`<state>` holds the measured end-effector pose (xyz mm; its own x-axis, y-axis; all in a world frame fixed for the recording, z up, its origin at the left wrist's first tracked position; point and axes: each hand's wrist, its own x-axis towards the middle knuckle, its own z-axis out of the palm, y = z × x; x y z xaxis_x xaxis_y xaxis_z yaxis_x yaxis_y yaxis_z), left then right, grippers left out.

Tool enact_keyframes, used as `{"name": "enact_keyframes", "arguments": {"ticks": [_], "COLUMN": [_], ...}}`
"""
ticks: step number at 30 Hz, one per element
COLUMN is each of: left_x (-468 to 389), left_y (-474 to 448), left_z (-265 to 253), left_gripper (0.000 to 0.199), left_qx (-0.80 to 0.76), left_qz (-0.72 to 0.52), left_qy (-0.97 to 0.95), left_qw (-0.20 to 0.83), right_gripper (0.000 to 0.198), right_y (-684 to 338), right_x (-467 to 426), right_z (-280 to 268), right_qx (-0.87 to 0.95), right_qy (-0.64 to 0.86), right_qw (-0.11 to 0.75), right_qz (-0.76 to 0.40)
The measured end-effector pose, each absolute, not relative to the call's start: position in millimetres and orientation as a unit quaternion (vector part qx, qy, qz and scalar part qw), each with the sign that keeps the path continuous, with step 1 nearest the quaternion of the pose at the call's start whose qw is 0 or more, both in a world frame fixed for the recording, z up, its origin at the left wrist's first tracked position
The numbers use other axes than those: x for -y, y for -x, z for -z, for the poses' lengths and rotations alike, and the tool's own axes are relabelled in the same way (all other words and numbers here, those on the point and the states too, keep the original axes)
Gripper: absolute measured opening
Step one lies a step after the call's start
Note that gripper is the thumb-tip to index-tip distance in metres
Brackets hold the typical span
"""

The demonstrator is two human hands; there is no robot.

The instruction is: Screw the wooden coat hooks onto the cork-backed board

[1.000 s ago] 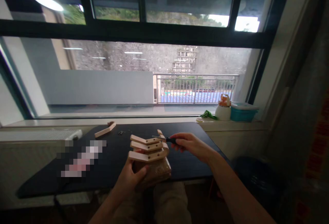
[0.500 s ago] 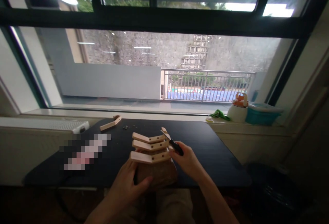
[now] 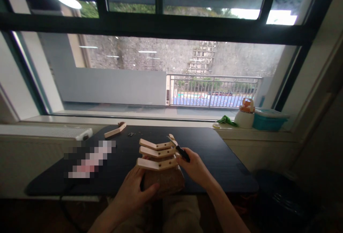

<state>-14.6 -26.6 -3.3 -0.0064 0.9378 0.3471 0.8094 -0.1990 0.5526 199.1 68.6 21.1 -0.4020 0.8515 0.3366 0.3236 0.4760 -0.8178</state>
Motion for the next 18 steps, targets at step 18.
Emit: {"name": "enact_keyframes", "arguments": {"ticks": [18], "left_x": [31.6], "left_y": [56.8], "left_z": [-24.0], "left_gripper": [0.051], "left_qx": [-0.649], "left_qz": [-0.343], "left_qy": [-0.676], "left_qw": [0.07], "right_gripper": [0.049], "right_y": [-233.6], "right_x": [-84.5], "right_z": [5.2], "right_qx": [0.637], "right_qy": [0.462], "right_qw": [0.507], "right_qz": [-0.352]}}
